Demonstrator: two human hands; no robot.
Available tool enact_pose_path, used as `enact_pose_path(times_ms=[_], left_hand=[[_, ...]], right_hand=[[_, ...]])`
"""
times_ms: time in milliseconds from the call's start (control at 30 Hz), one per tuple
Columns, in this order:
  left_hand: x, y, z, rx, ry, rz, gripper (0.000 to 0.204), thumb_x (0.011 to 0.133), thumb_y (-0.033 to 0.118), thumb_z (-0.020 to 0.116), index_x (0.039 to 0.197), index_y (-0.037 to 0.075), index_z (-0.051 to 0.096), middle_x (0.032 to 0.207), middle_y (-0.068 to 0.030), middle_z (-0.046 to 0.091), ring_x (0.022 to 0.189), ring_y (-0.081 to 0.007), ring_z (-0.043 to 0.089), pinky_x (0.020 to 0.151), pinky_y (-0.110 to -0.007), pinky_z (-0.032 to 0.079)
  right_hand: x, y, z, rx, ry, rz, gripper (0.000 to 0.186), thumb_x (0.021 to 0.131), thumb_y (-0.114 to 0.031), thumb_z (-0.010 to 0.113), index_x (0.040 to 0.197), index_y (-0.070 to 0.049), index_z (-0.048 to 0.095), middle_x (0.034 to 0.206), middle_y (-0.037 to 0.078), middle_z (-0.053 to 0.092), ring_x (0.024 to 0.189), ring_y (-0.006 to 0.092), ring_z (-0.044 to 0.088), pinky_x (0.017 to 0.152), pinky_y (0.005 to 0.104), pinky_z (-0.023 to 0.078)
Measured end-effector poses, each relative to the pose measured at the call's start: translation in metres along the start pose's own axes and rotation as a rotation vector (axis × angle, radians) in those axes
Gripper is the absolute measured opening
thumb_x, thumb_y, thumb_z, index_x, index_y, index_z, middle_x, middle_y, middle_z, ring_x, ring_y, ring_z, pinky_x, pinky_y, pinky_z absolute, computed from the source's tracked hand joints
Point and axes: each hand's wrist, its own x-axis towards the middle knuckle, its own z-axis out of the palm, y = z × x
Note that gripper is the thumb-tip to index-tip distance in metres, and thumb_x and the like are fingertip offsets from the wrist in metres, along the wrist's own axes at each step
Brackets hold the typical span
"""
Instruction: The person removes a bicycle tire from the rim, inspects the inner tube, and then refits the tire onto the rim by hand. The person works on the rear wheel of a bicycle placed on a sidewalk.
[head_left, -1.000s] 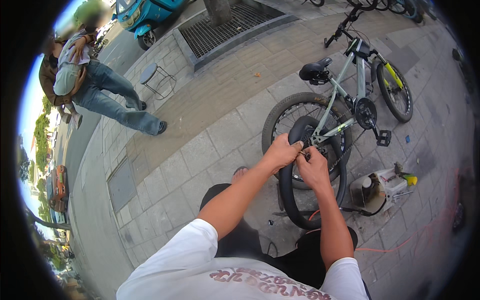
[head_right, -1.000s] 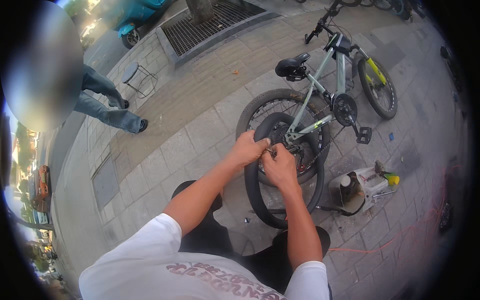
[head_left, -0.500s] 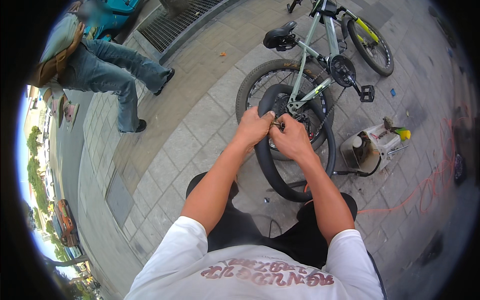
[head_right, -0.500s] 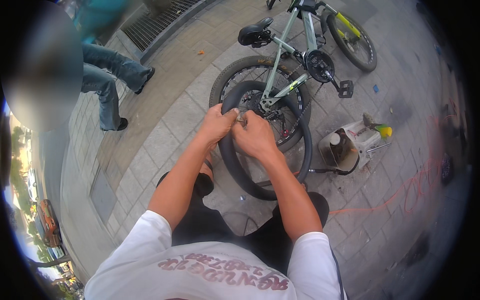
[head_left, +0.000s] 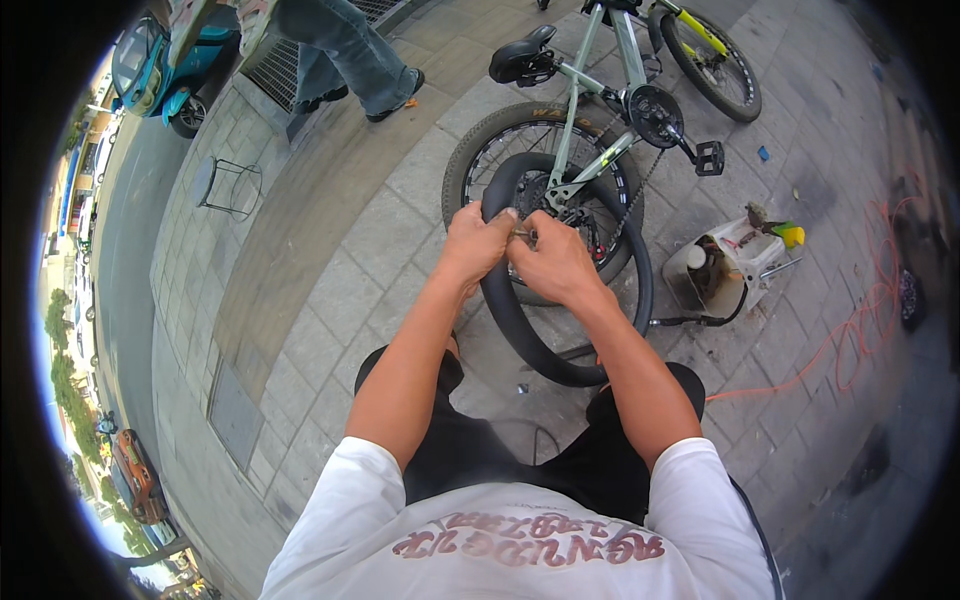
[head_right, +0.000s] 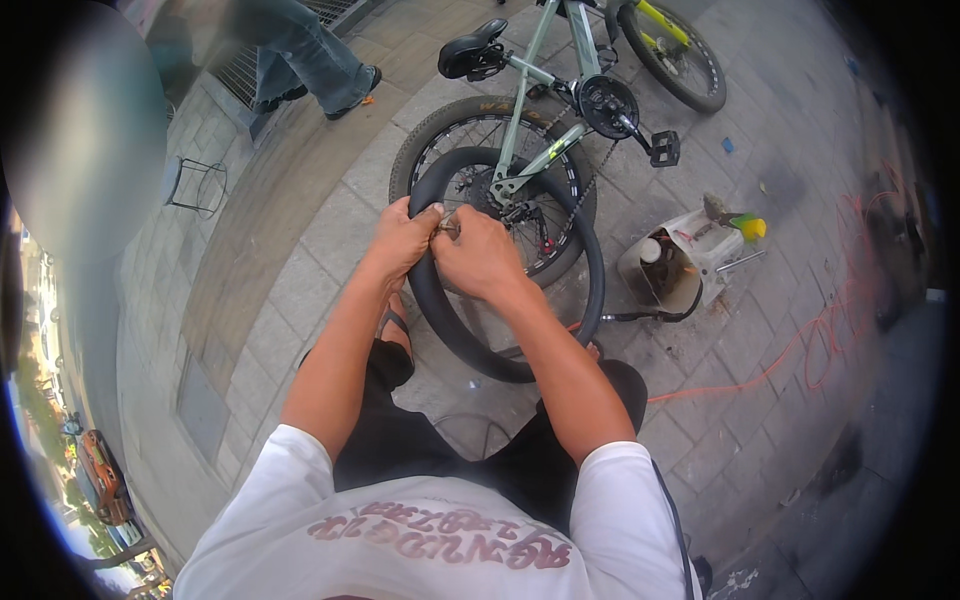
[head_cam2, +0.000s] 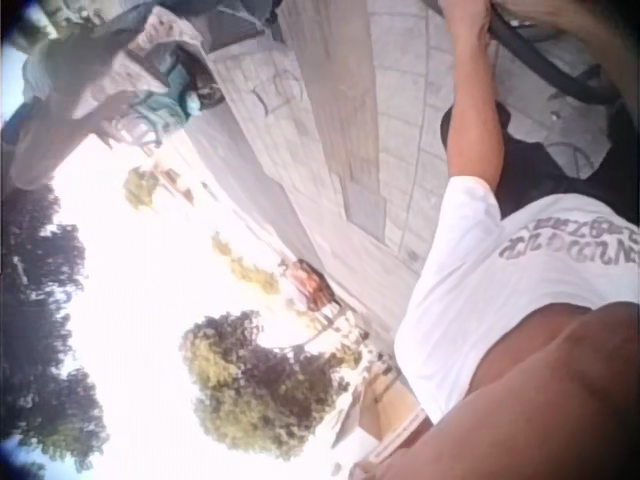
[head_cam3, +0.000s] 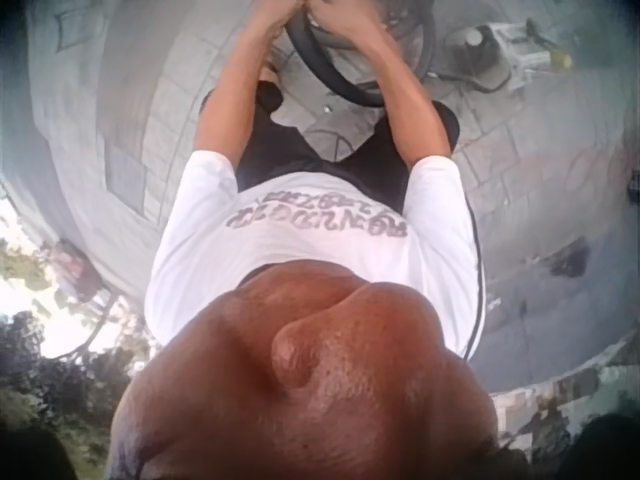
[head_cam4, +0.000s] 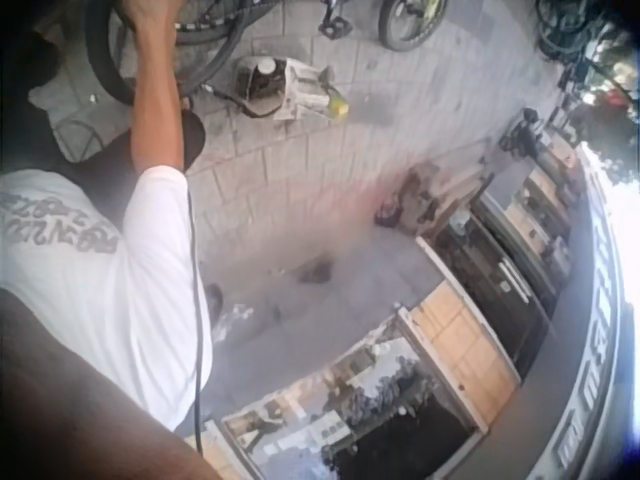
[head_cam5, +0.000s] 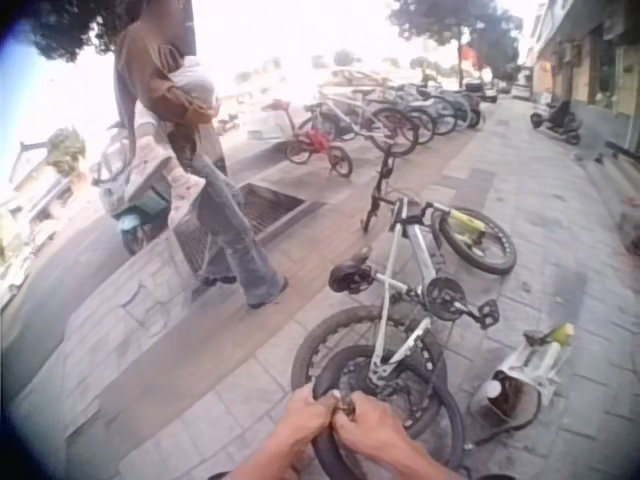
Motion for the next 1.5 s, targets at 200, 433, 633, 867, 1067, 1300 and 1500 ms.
enact_pose_path(times_ms=[200,433,633,867,1067,1300,1500], left_hand=[[0.002,-0.007,0.0,-0.01,0.008,0.02,0.02,0.102,0.018,0.067,0.109,-0.001,0.067,0.091,-0.005,0.068,0.077,-0.0113,0.061,0.066,-0.032,0.051],[0.005,-0.011,-0.001,-0.036,-0.017,0.034,0.019,0.105,0.016,0.066,0.112,-0.001,0.066,0.094,-0.004,0.068,0.079,-0.0113,0.061,0.068,-0.031,0.051],[0.01,-0.015,-0.003,-0.021,-0.027,0.033,0.018,0.106,0.016,0.066,0.116,0.001,0.064,0.095,-0.0044,0.07,0.078,-0.0107,0.066,0.069,-0.029,0.055],[0.006,-0.011,0.002,-0.014,-0.009,0.064,0.018,0.106,0.016,0.067,0.116,0.001,0.065,0.095,-0.0024,0.069,0.08,-0.0096,0.064,0.071,-0.029,0.053],[0.003,-0.01,0.004,0.005,0.011,0.059,0.022,0.105,0.016,0.067,0.117,-0.002,0.066,0.099,-0.0068,0.07,0.085,-0.0126,0.063,0.074,-0.032,0.052],[0.004,-0.011,0.004,0.022,0.029,0.047,0.023,0.105,0.017,0.067,0.117,-0.002,0.066,0.096,-0.0063,0.069,0.083,-0.0121,0.061,0.073,-0.032,0.052],[0.003,-0.009,0.004,0.08,0.039,0.058,0.026,0.105,0.019,0.068,0.118,-0.003,0.066,0.097,-0.0077,0.07,0.084,-0.0134,0.062,0.074,-0.033,0.052]], right_hand=[[-0.002,-0.007,-0.005,0.032,-0.055,0.014,0.04,0.089,-0.032,0.064,0.102,0.006,0.066,0.106,0.031,0.072,0.105,0.0485,0.069,0.094,0.0532,0.053],[-0.001,-0.006,-0.002,0.03,-0.051,0.0,0.038,0.089,-0.029,0.062,0.1,0.006,0.066,0.105,0.033,0.071,0.103,0.0499,0.069,0.093,0.0537,0.053],[0.0,-0.005,-0.003,0.004,-0.068,0.019,0.042,0.091,-0.032,0.065,0.109,0.006,0.068,0.105,0.031,0.074,0.103,0.0458,0.072,0.091,0.0492,0.055],[0.001,-0.002,-0.002,-0.009,-0.049,0.009,0.042,0.091,-0.032,0.065,0.109,0.006,0.068,0.105,0.031,0.074,0.103,0.0463,0.072,0.092,0.0492,0.056],[0.002,0.002,0.0,0.004,-0.036,0.025,0.04,0.091,-0.032,0.066,0.108,0.005,0.07,0.102,0.029,0.075,0.099,0.044,0.073,0.088,0.0474,0.056],[0.002,0.002,0.001,0.068,-0.036,0.058,0.039,0.089,-0.031,0.068,0.107,0.004,0.071,0.098,0.027,0.075,0.093,0.0391,0.074,0.085,0.0448,0.057],[0.003,0.003,-0.001,0.079,-0.037,0.074,0.039,0.088,-0.031,0.068,0.105,0.004,0.071,0.096,0.026,0.075,0.091,0.0376,0.074,0.084,0.0445,0.057]])
